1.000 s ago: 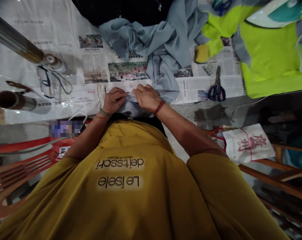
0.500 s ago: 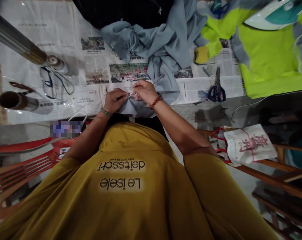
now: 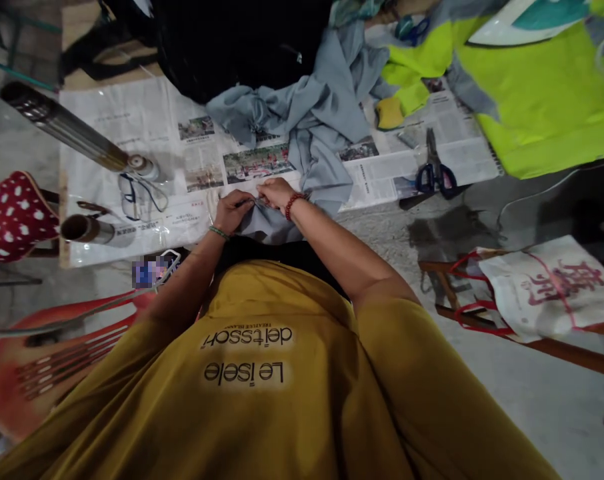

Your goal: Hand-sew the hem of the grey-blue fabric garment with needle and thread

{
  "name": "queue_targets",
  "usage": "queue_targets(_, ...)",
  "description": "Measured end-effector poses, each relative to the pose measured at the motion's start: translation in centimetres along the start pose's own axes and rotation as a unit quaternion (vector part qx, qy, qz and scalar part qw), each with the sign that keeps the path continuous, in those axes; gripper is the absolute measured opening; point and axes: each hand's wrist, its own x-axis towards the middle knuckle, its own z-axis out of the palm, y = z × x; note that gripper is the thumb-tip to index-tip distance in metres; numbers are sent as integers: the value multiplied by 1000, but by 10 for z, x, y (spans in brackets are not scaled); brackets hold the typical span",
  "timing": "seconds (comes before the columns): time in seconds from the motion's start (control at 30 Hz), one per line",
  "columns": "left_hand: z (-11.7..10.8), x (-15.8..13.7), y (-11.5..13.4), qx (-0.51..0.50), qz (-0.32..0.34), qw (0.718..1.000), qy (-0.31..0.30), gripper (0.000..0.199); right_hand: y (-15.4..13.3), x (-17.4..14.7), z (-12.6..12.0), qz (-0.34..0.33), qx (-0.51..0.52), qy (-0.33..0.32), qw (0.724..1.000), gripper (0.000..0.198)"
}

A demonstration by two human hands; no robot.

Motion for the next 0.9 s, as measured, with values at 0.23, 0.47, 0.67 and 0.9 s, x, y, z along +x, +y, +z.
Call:
queue_targets(0.23,1,0,10,-11,-60,998,9,11,4,1,6,-23,-39,11,999,37)
queue_targets(0.47,-2,1,15,-3,-87,996,22,10,7,1,8,-30,-50,-33,998,38)
queue_targets(0.67,-1,0,17,-9,-97,995,23,10,-4,1,-4,-10,-51,-65,997,35)
queue_targets(0.9,1,2,19,-30,-100,994,32,8,-5,1,-4,-27,-105,-45,993,38)
